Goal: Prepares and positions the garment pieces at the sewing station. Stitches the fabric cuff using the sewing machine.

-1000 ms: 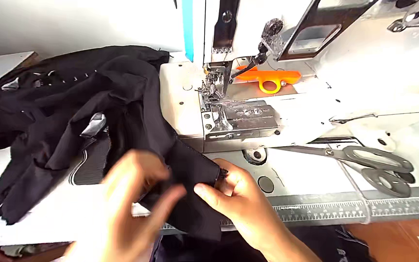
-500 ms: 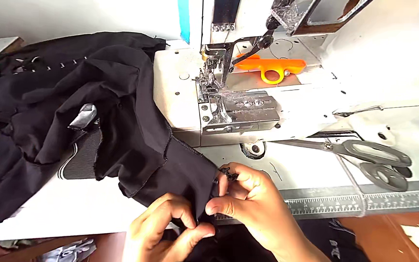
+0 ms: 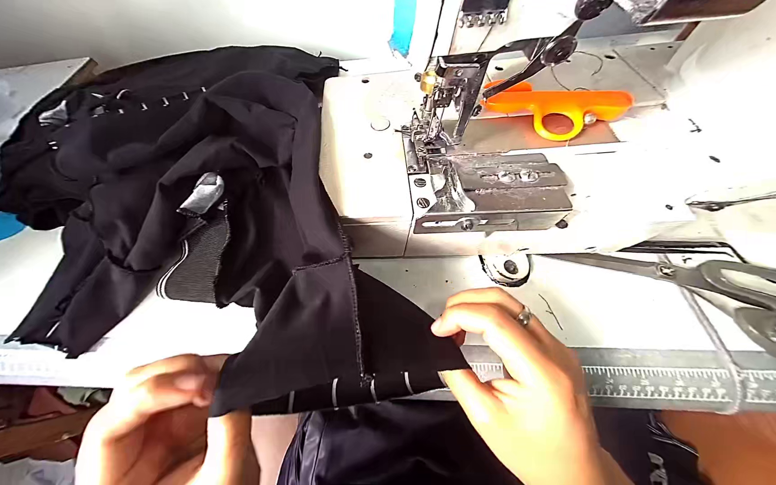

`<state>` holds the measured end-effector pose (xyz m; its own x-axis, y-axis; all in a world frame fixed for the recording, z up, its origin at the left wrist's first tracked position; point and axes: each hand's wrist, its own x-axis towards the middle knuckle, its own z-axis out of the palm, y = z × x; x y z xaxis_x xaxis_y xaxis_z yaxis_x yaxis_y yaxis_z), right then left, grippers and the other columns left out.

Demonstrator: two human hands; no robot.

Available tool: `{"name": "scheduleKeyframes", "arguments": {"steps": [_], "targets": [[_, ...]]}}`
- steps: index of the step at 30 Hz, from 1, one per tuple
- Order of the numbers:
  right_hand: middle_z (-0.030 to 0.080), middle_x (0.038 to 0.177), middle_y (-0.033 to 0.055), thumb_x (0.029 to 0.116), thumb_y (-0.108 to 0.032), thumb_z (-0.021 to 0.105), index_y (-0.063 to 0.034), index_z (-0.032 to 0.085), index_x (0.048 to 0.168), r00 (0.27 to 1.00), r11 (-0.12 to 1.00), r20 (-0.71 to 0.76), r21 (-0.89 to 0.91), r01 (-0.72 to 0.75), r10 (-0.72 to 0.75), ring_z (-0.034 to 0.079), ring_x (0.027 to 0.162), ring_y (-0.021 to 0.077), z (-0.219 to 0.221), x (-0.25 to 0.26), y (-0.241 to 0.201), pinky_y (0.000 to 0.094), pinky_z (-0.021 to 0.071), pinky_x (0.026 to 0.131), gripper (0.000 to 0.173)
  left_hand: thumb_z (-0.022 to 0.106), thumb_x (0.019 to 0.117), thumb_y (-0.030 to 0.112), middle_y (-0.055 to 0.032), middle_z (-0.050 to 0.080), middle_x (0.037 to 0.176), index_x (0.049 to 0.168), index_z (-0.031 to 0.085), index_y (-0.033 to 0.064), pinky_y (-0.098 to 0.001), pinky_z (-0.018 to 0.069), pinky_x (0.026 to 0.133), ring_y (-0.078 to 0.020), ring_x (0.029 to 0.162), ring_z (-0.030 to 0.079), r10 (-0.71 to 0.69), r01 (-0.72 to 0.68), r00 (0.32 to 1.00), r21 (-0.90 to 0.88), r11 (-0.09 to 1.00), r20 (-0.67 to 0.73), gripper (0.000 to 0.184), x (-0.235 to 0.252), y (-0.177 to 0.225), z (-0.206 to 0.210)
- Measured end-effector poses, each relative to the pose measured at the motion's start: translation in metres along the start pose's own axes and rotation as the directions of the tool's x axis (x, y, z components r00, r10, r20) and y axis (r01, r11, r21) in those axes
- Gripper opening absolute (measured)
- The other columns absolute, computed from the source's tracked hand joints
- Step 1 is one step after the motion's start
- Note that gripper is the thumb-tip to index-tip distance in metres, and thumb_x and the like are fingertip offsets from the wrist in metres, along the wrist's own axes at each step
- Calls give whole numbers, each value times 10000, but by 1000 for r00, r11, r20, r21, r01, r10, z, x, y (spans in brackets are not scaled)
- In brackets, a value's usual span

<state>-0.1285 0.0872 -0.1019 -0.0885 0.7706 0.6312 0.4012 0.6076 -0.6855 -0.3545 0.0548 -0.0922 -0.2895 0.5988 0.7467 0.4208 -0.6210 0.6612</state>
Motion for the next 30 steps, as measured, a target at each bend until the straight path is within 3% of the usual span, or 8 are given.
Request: {"name": "scheduleKeyframes", "arguments": {"steps": [4, 7, 11, 14, 18, 21, 26, 30], "targets": [[662, 954, 20, 890, -103, 687, -105, 649, 958, 998, 998, -57, -59, -3, 0, 619, 891, -8, 6, -11, 10, 75, 495, 795, 78, 615, 1013, 188, 61, 747, 984, 1013, 757, 203, -194, 592, 843, -28, 922, 713, -446, 343, 895, -607, 717, -21, 143, -4, 18, 20], [706, 946, -63, 884, -110, 717, -177, 712, 959, 969, 968, -176, 209, -138, 176, 663, 862, -5, 2, -7, 16, 137, 559, 746, 101, 596, 1033, 221, 142, 726, 1038, 1080, 742, 240, -126, 514, 888, 40, 991, 658, -255, 337, 937, -425, 840, 239, 155, -5, 17, 6], [743, 850, -37, 856, -85, 780, -208, 784, 894, 798, 424, 63, 821, -383, 599, 719, 805, 35, -1, 11, 0, 219, 615, 775, 128, 568, 1063, 197, 85, 762, 1127, 1097, 660, 160, -193, 578, 943, -19, 1077, 711, -53, 108, 880, -90, 990, 473, 105, -2, 12, -7], [774, 890, 22, 897, -126, 748, -145, 813, 955, 820, 157, 257, 910, -383, 512, 748, 846, 77, -4, 16, 3, 249, 623, 811, 90, 532, 1077, 223, 89, 767, 1116, 1123, 650, 177, -208, 589, 944, -27, 1065, 721, -110, 237, 827, -164, 958, 551, 135, 12, 7, -9], [746, 872, -56, 940, -273, 723, -179, 794, 976, 927, 588, 171, 731, -346, 334, 697, 820, -9, -12, 20, 16, 169, 586, 772, 123, 619, 1024, 248, 172, 736, 954, 1118, 681, 244, -89, 542, 758, 89, 851, 674, -237, 474, 797, -332, 816, 556, 113, 28, 1, -8], [704, 869, -66, 981, -236, 679, -185, 741, 1037, 957, 742, 146, 607, -286, 249, 663, 799, -24, -14, 21, 19, 141, 562, 754, 98, 676, 972, 197, 101, 765, 954, 1201, 676, 220, -116, 571, 750, 35, 831, 713, -260, 527, 816, -480, 702, 516, 230, 36, -12, -3], [669, 930, -102, 1047, -210, 574, -176, 693, 1060, 988, 893, 124, 429, -137, 93, 623, 865, -67, -13, 21, 19, 88, 517, 775, 124, 624, 1024, 238, 129, 738, 1011, 1112, 731, 222, -126, 547, 839, 31, 950, 682, -94, 344, 807, -335, 877, 583, 140, 43, -25, -16], [689, 959, -92, 1047, -212, 579, -174, 737, 1076, 990, 927, 140, 368, -68, 18, 632, 900, -50, -16, 21, 22, 99, 520, 790, 165, 577, 1038, 216, 166, 723, 1011, 1096, 720, 261, -115, 536, 838, 55, 942, 665, -210, 321, 801, -106, 941, 561, 161, 42, -9, -27]]}}
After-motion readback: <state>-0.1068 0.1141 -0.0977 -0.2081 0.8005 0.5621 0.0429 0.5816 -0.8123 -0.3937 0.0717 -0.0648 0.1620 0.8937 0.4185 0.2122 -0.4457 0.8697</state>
